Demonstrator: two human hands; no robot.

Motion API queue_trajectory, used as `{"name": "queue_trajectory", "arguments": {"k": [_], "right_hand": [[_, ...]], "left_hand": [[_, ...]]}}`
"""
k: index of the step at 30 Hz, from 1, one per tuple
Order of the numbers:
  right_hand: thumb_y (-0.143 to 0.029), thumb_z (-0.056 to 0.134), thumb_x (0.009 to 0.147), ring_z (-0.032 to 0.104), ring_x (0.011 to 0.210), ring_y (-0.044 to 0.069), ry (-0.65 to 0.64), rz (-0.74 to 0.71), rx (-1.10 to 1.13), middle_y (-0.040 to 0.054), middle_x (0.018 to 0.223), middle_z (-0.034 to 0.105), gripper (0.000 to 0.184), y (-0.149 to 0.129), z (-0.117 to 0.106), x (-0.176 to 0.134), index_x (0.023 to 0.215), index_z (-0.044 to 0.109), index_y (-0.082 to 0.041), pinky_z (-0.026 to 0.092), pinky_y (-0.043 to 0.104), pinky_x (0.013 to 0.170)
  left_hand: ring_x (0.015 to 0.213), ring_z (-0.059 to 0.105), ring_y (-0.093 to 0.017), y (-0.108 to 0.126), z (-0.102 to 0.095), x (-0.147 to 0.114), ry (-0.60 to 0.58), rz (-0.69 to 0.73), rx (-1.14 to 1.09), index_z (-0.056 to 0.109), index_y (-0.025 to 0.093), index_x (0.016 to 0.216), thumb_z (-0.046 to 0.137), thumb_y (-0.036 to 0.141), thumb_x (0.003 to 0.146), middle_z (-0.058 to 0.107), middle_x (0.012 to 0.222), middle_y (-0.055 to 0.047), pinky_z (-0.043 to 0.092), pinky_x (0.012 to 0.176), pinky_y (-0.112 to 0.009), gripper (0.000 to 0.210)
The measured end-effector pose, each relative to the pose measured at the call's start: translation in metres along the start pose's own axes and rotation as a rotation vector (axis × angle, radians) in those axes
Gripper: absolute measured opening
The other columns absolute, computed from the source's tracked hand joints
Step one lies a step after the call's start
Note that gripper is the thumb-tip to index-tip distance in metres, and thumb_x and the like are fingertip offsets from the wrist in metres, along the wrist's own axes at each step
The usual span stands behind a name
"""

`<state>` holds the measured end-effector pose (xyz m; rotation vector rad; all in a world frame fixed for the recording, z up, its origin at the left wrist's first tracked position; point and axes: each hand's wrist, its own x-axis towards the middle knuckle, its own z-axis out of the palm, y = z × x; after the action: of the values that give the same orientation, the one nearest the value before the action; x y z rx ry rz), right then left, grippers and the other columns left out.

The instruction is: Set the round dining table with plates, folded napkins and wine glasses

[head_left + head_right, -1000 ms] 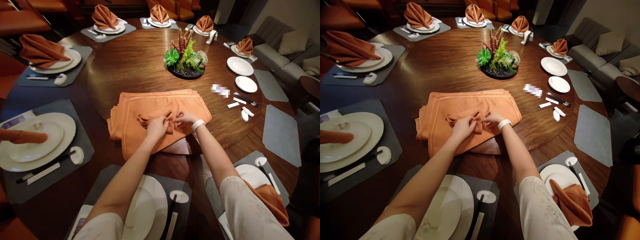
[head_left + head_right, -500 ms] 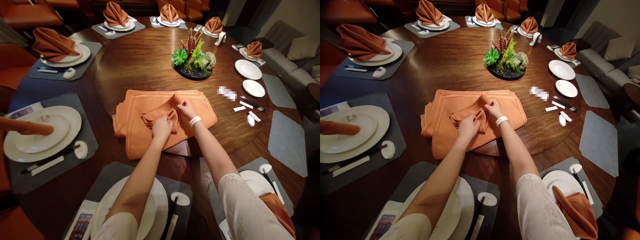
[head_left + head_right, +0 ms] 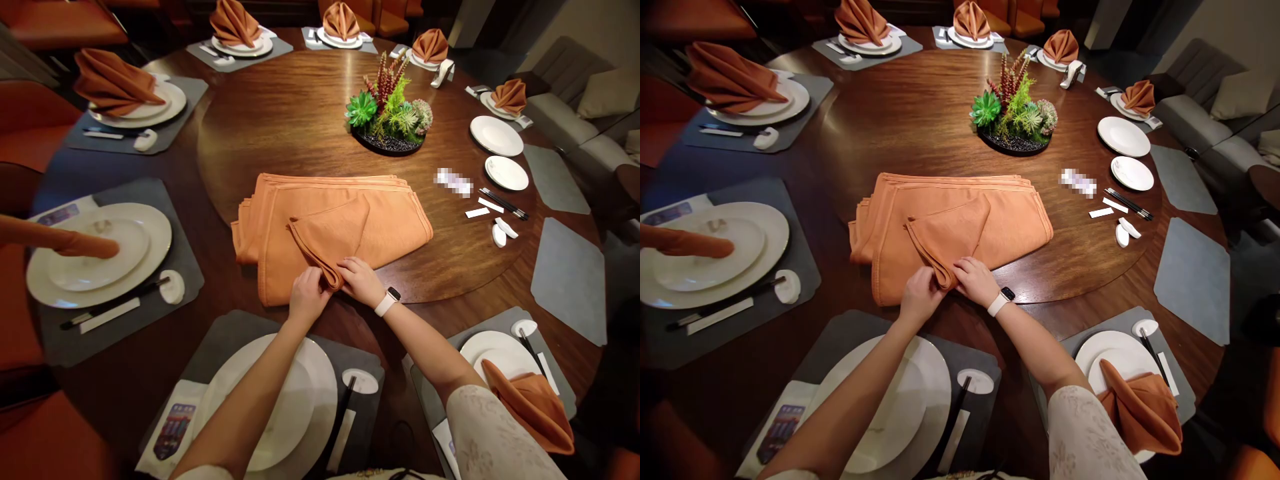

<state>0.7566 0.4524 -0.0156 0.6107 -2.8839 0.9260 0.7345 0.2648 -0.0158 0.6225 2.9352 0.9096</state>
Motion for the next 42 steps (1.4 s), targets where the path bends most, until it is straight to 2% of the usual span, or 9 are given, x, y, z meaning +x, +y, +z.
{"name": "queue_trajectory", "arguments": {"k": [5,12,17,22,26,31,36,39,42], "right_hand": [[-0.018,0.062,0.089,0.062,0.106,0.025,0.023,0.104,0.232,0.011,0.108,0.072,0.017,0.016,-0.003,0.011,0.103,0.072,-0.017,0.046,0.042,0.101],[-0.032,0.062,0.088,0.056,0.066,0.013,0.148,0.576,0.735,-0.0038,0.066,0.057,0.021,0.039,-0.006,0.043,0.074,0.057,-0.018,0.045,0.022,0.062],[-0.031,0.08,0.078,0.051,0.051,0.01,0.202,0.914,0.871,-0.01,0.06,0.05,0.037,0.05,-0.028,0.063,0.089,0.045,-0.023,0.043,0.02,0.049],[-0.035,0.068,0.09,0.053,0.049,0.01,0.368,1.005,0.784,-0.0061,0.068,0.055,0.027,0.072,-0.067,0.094,0.099,0.046,-0.021,0.038,0.02,0.044],[-0.022,0.062,0.089,0.044,0.045,0.008,0.319,1.043,0.774,-0.0062,0.057,0.047,0.015,0.083,-0.075,0.123,0.084,0.049,-0.02,0.028,0.02,0.041],[-0.021,0.064,0.083,0.037,0.046,0.007,0.271,0.958,0.893,-0.0085,0.057,0.041,0.024,0.079,-0.076,0.134,0.079,0.04,-0.023,0.023,0.018,0.041],[-0.021,0.065,0.073,0.048,0.065,0.009,0.271,0.439,0.748,-0.004,0.083,0.053,0.024,0.068,-0.08,0.125,0.085,0.044,-0.021,0.041,0.019,0.056],[-0.011,0.06,0.072,0.057,0.083,0.015,0.043,0.202,0.39,0.0033,0.098,0.06,0.027,0.051,-0.085,0.125,0.098,0.057,-0.016,0.047,0.025,0.073],[-0.004,0.057,0.077,0.061,0.09,0.019,-0.278,0.103,-0.007,0.0122,0.106,0.065,0.032,0.026,-0.09,0.131,0.106,0.067,-0.01,0.047,0.028,0.081]], "left_hand": [[0.09,0.063,-0.024,0.007,0.0,0.006,0.037,0.007,-0.178,0.056,0.023,0.084,0.056,0.033,0.091,0.065,0.09,-0.008,0.052,0.084,-0.036,0.012],[0.099,0.064,-0.027,0.031,-0.003,0.052,0.065,-0.007,-0.058,0.063,0.02,0.102,0.057,0.031,0.092,0.071,0.105,-0.01,0.048,0.094,-0.039,0.016],[0.099,0.064,-0.027,0.041,0.003,0.074,0.112,-0.085,0.015,0.064,0.021,0.094,0.053,0.026,0.092,0.072,0.103,-0.009,0.047,0.092,-0.038,0.012],[0.101,0.065,-0.028,0.048,0.007,0.085,0.184,-0.187,0.016,0.064,0.023,0.095,0.052,0.024,0.091,0.072,0.104,-0.01,0.047,0.091,-0.039,0.012],[0.104,0.063,-0.029,0.053,0.008,0.088,0.165,-0.23,0.044,0.064,0.022,0.096,0.052,0.024,0.092,0.072,0.106,-0.01,0.047,0.091,-0.04,0.013],[0.104,0.063,-0.03,0.052,0.012,0.087,0.169,-0.238,0.055,0.065,0.021,0.098,0.053,0.022,0.092,0.071,0.106,-0.011,0.047,0.092,-0.041,0.013],[0.101,0.063,-0.029,0.047,0.016,0.087,0.199,-0.207,0.031,0.065,0.02,0.095,0.055,0.019,0.091,0.071,0.105,-0.011,0.047,0.092,-0.04,0.01],[0.098,0.063,-0.029,0.042,0.018,0.083,0.216,-0.158,-0.017,0.065,0.02,0.095,0.057,0.017,0.09,0.071,0.101,-0.01,0.047,0.091,-0.04,0.01],[0.094,0.063,-0.027,0.034,0.02,0.076,0.222,-0.085,-0.102,0.065,0.02,0.095,0.06,0.018,0.088,0.071,0.096,-0.008,0.047,0.089,-0.039,0.008]]}}
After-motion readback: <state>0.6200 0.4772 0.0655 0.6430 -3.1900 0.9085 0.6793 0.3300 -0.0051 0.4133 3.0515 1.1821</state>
